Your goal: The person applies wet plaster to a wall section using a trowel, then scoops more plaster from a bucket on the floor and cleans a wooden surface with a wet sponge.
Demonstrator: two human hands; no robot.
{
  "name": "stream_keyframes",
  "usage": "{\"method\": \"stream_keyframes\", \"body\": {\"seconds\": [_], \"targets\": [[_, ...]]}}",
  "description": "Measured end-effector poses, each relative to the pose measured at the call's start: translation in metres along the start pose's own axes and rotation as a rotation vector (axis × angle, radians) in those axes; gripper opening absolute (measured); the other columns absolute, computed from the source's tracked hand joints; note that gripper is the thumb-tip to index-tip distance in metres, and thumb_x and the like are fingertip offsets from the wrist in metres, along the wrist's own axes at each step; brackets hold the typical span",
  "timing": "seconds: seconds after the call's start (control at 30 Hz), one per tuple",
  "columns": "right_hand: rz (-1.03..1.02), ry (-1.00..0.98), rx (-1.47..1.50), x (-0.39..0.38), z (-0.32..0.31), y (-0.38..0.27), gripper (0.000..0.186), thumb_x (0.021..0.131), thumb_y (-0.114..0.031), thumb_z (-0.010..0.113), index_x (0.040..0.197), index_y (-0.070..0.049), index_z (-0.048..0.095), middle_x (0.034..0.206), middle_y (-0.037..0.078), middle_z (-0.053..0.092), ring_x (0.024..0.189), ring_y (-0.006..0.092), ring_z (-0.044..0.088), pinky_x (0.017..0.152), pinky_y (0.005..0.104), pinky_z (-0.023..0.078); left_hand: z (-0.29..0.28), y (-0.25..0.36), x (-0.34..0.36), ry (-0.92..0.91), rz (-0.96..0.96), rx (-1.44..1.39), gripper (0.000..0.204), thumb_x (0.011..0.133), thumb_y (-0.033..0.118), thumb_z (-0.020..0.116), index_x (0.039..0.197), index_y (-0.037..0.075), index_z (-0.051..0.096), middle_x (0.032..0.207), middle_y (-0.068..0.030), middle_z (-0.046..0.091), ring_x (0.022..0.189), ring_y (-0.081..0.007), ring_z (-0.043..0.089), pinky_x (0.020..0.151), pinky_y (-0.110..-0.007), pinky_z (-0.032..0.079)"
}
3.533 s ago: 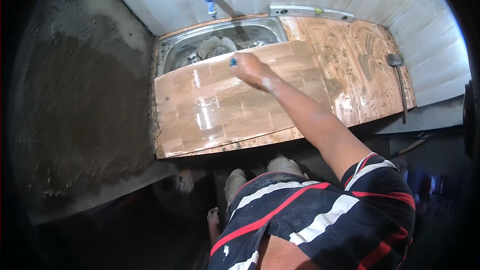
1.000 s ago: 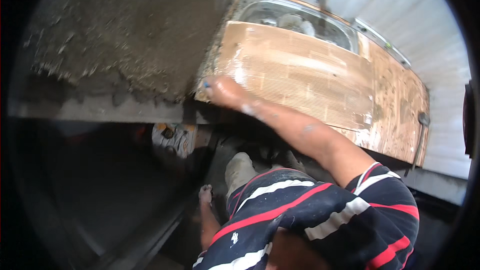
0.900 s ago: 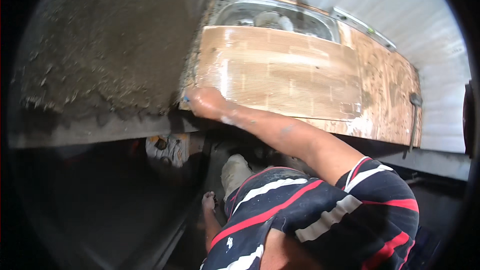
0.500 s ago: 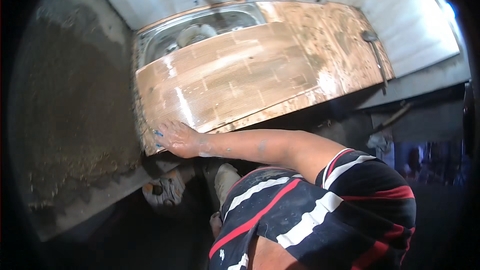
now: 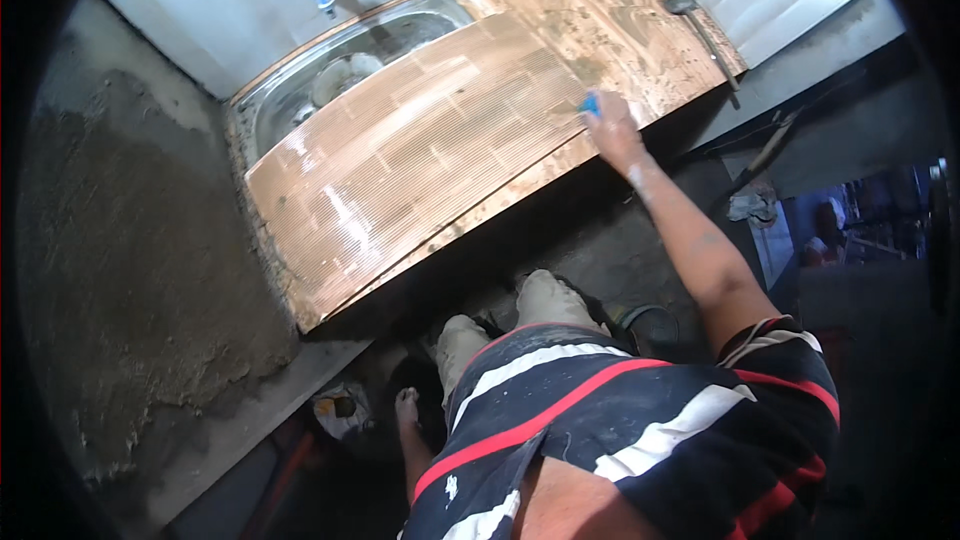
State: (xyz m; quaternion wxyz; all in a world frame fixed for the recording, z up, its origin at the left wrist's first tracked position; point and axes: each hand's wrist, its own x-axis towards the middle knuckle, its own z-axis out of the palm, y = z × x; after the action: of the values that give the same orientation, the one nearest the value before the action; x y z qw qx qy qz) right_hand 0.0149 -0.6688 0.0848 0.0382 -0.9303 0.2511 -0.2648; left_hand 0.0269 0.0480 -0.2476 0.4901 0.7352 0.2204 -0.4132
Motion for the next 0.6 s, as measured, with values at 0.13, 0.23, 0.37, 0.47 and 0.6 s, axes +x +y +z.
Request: {"method": "stream_keyframes", "body": {"seconds": [0.13, 0.23, 0.37, 0.47, 0.6], "targets": [[0.022, 0.020, 0.070, 0.002, 0.009, -0.022, 0.044, 0.080, -0.012, 0.070, 0.120, -0.003, 0.055, 0.103, 0.022, 0.061, 0.098, 0.0428, 0.057, 0.088, 0.0493, 0.046, -0.013, 0.009, 0.014, -0.027, -0.026, 0.025, 0.047, 0.092, 0.032, 0.066, 0.128, 0.005, 0.052, 0.099, -0.0049, 0.061, 0.087, -0.0163, 0.058, 0.077, -0.034, 0.049], [-0.086, -0.058, 0.135, -0.012, 0.013, -0.087, 0.038, 0.080, -0.010, 0.069, 0.116, -0.005, 0.059, 0.100, 0.021, 0.060, 0.097, 0.0421, 0.057, 0.086, 0.0494, 0.047, -0.001, 0.023, 0.006, 0.060, 0.125, 0.226, 0.045, 0.091, 0.035, 0.065, 0.126, 0.007, 0.056, 0.100, -0.0061, 0.061, 0.089, -0.0178, 0.057, 0.082, -0.035, 0.048], [-0.269, -0.272, 0.454, -0.016, 0.033, -0.222, 0.031, 0.072, 0.004, 0.054, 0.101, -0.005, 0.062, 0.097, 0.018, 0.059, 0.095, 0.0384, 0.054, 0.085, 0.0471, 0.047, -0.008, 0.011, -0.011, 0.050, 0.006, 0.140, 0.043, 0.091, 0.033, 0.064, 0.125, 0.006, 0.059, 0.106, -0.0084, 0.063, 0.097, -0.0197, 0.059, 0.089, -0.035, 0.046], [-0.492, -0.383, 0.667, -0.023, 0.059, -0.301, 0.034, 0.072, 0.002, 0.059, 0.105, -0.004, 0.060, 0.099, 0.019, 0.060, 0.098, 0.0389, 0.054, 0.088, 0.0461, 0.045, 0.005, -0.002, -0.027, 0.172, -0.018, 0.255, 0.041, 0.091, 0.029, 0.065, 0.124, 0.006, 0.061, 0.114, -0.0103, 0.065, 0.107, -0.0212, 0.060, 0.093, -0.034, 0.046], [-0.742, -0.504, 0.851, -0.025, 0.079, -0.375, 0.041, 0.073, -0.003, 0.066, 0.114, -0.005, 0.058, 0.094, 0.017, 0.058, 0.095, 0.0365, 0.056, 0.081, 0.0462, 0.048, 0.030, -0.008, -0.060, 0.251, -0.155, 0.071, 0.038, 0.090, 0.027, 0.067, 0.122, 0.006, 0.064, 0.117, -0.0115, 0.066, 0.109, -0.0228, 0.060, 0.093, -0.036, 0.047]]}}
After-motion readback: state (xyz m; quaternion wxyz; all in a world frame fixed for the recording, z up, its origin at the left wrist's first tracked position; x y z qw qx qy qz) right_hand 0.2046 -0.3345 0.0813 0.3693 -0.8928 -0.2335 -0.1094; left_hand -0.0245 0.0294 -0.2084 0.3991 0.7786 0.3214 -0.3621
